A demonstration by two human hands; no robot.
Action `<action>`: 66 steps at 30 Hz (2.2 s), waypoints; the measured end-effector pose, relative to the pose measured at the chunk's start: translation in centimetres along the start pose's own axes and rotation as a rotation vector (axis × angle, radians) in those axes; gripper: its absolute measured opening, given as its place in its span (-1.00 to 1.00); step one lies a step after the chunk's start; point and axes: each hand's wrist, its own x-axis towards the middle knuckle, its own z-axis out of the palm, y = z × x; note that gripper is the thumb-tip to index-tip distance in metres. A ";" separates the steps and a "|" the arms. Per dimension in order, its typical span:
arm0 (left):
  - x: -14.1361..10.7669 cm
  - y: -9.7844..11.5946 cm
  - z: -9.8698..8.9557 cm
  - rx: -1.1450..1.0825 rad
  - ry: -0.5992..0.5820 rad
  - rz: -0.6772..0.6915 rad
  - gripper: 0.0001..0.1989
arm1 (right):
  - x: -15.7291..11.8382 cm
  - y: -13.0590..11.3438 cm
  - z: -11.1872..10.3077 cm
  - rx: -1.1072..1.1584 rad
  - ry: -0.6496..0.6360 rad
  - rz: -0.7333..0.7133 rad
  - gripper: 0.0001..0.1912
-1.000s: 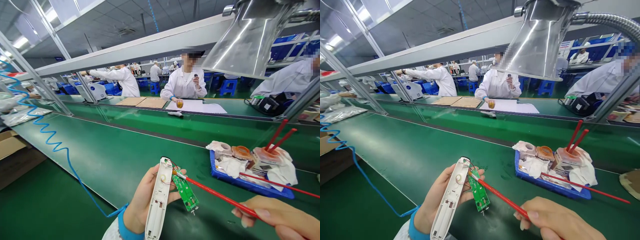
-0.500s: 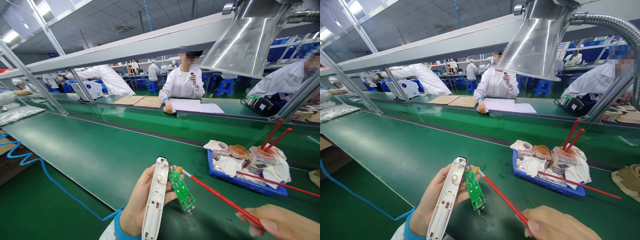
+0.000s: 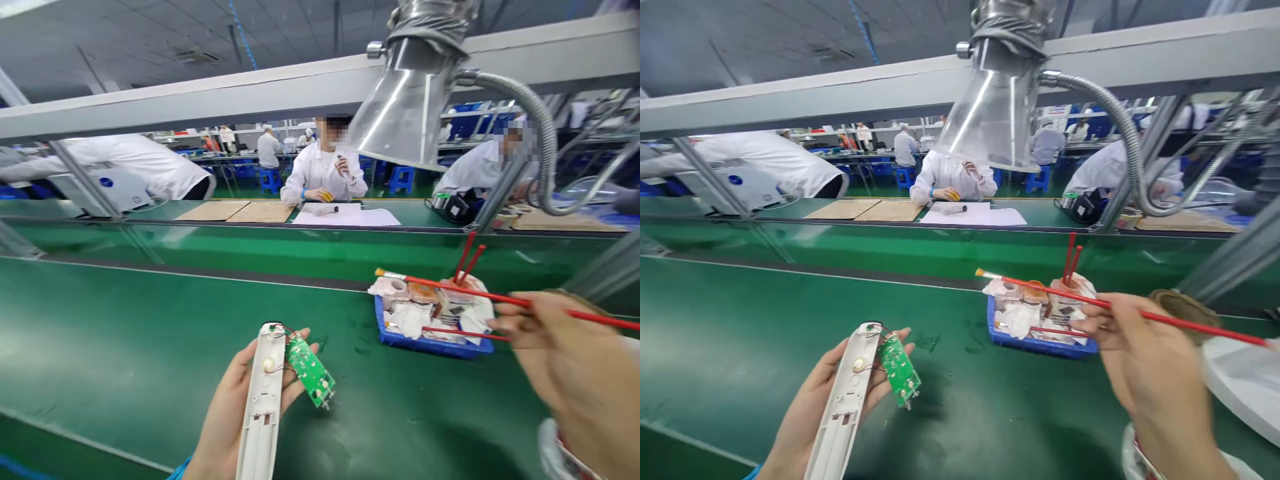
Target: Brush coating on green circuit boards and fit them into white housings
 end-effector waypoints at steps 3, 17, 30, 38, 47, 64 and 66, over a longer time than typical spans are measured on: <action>0.5 0.0 -0.1 -0.010 0.009 -0.050 -0.52 | 0.5 1.9 1.7 -0.001 -0.013 0.293 -0.89; 0.1 -1.5 1.5 0.039 -0.186 -0.175 -0.57 | 2.0 5.1 -0.5 -0.097 -0.149 0.636 -0.89; 0.8 -3.4 3.5 0.057 -0.294 -0.387 -0.60 | -6.6 6.0 6.5 -0.351 -0.829 0.455 -0.68; 0.6 -3.3 3.6 0.090 -0.174 -0.296 -0.67 | -5.6 6.4 6.4 -0.247 -0.938 0.510 -0.56; 1.4 -4.9 3.9 0.433 -0.112 0.044 -0.50 | -9.8 6.3 5.8 0.121 -1.148 0.883 -0.64; 1.8 -4.6 3.2 0.742 -0.084 0.503 -0.62 | -11.0 5.7 6.4 -0.189 -1.000 0.542 -0.39; 1.8 -4.5 3.2 0.850 -0.077 0.617 -0.75 | -11.3 5.4 6.4 -0.250 -0.956 0.487 -0.38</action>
